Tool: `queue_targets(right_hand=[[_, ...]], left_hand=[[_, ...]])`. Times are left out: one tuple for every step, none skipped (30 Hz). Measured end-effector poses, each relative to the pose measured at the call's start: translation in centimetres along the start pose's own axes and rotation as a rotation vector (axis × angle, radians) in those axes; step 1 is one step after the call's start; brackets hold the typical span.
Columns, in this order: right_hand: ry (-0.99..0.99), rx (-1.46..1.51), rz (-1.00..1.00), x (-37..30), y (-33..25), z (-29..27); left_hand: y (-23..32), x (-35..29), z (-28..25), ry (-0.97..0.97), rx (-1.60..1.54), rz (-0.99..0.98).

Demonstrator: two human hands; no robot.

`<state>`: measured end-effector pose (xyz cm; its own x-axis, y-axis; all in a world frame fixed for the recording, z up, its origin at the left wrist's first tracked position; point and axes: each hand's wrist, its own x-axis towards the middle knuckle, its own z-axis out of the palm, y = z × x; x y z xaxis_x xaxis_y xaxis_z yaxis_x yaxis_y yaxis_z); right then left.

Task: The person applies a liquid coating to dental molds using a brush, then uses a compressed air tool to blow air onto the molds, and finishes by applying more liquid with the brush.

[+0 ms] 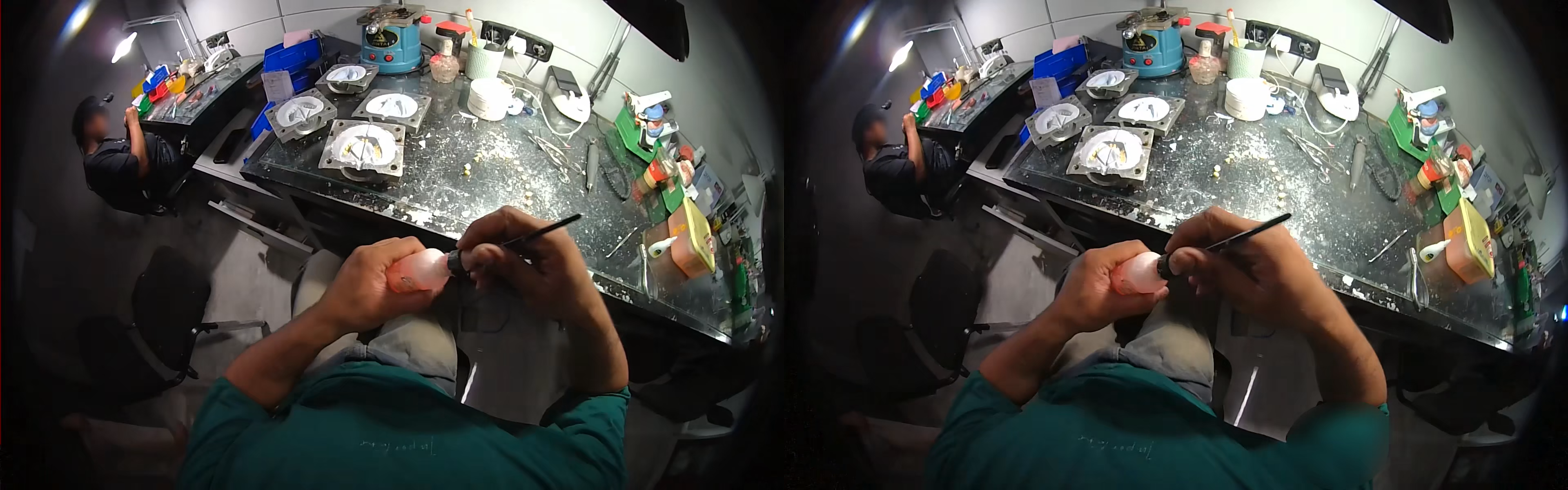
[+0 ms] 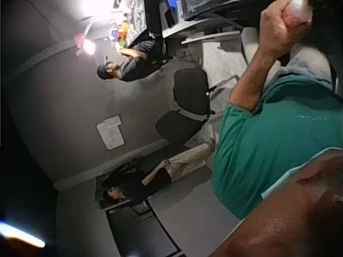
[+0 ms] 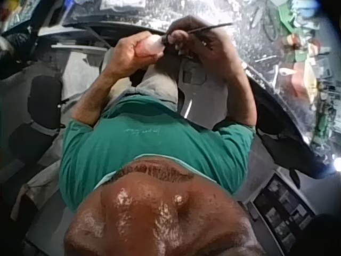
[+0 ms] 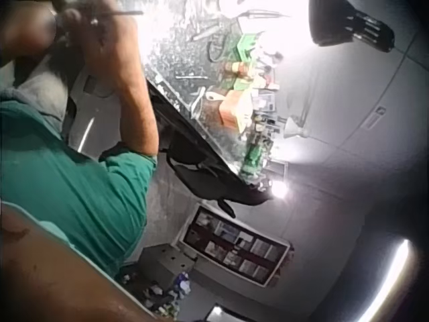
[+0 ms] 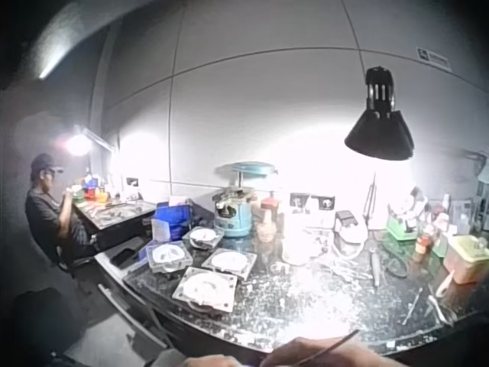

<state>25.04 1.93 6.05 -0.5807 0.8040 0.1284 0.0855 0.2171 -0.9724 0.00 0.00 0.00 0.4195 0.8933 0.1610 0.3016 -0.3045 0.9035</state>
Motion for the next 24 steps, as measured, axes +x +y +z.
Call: queue_targets(right_hand=[[0.016, 0.010, -0.035, 0.3, -0.2, -0.4], [0.032, 0.020, -0.069, 0.7, -0.3, -0.9], [-0.004, 0.066, -0.075, -0.4, 0.4, 0.6], [-0.014, -0.048, -0.127, 0.0, 0.2, 0.3], [-0.024, -0.166, -0.181, 0.4, -0.1, -0.3], [0.008, -0.092, -0.161, 0.7, 0.0, -1.1], [0.013, -0.044, -0.181, 1.1, -0.5, -1.8], [0.011, -0.058, -0.191, 1.8, -0.7, -1.9], [0.000, -0.070, -0.211, 2.9, -0.9, -1.9], [0.002, -0.138, -0.215, 3.6, -1.1, -2.5], [0.014, -0.172, -0.279, 4.2, -1.6, -3.3], [0.054, -0.150, -0.312, 5.3, -1.8, -4.0], [0.092, -0.129, -0.347, 6.3, -2.1, -4.8], [0.134, -0.186, -0.351, 7.8, -2.2, -5.3], [0.137, -0.207, -0.366, 9.5, -2.5, -6.1], [0.175, -0.161, -0.355, 11.2, -2.3, -7.2], [0.209, -0.113, -0.343, 13.0, -2.3, -8.3], [0.221, -0.047, -0.382, 14.5, -1.9, -9.9], [0.251, -0.052, -0.374, 15.6, -1.7, -10.8], [0.284, -0.037, -0.357, 16.5, -1.1, -10.6], [0.319, -0.038, -0.359, 17.8, -1.0, -10.7], [0.298, -0.055, -0.357, 19.1, -0.4, -11.1], [0.292, -0.028, -0.349, 20.5, 0.4, -11.2], [0.309, -0.011, -0.331, 22.0, 1.2, -11.3]], left_hand=[[-0.2, 0.3, -0.2, 0.028, -0.045, -0.014], [-0.4, 0.8, -0.4, 0.055, -0.091, -0.027], [-0.7, -1.5, 0.4, 0.068, -0.132, -0.054], [-0.6, -1.0, 0.4, 0.098, -0.091, -0.047], [-0.2, -0.6, 0.5, 0.127, -0.051, -0.037], [0.5, 0.0, 0.9, 0.197, -0.101, -0.012], [0.9, 0.5, 0.8, 0.217, -0.072, 0.005], [0.9, 1.4, 0.0, 0.186, -0.034, 0.018], [1.2, 2.5, -1.2, 0.164, 0.012, 0.033], [1.9, 3.6, -1.9, 0.145, 0.045, 0.044], [1.1, 5.1, -2.2, 0.160, 0.007, 0.087], [1.4, 7.2, -3.4, 0.136, 0.102, 0.106], [2.2, 9.4, -4.7, 0.114, 0.199, 0.127], [3.8, 11.5, -6.3, 0.084, 0.368, 0.136], [1.7, 14.3, -8.2, 0.140, 0.439, 0.444], [1.3, 16.5, -9.9, 0.148, 0.563, 0.503], [1.0, 18.5, -11.5, 0.160, 0.687, 0.558], [1.0, 20.0, -12.2, 0.162, 0.694, 0.396], [1.0, 20.1, -12.7, 0.207, 0.639, 0.418], [0.4, 20.1, -13.5, 0.202, 0.669, 0.413], [-0.3, 20.4, -14.9, 0.208, 0.705, 0.430], [-1.8, 20.3, -15.9, 0.194, 0.663, 0.342], [-5.0, 20.7, -16.9, 0.202, 0.398, 0.310], [-7.2, 21.1, -17.9, 0.178, 0.285, 0.288]])
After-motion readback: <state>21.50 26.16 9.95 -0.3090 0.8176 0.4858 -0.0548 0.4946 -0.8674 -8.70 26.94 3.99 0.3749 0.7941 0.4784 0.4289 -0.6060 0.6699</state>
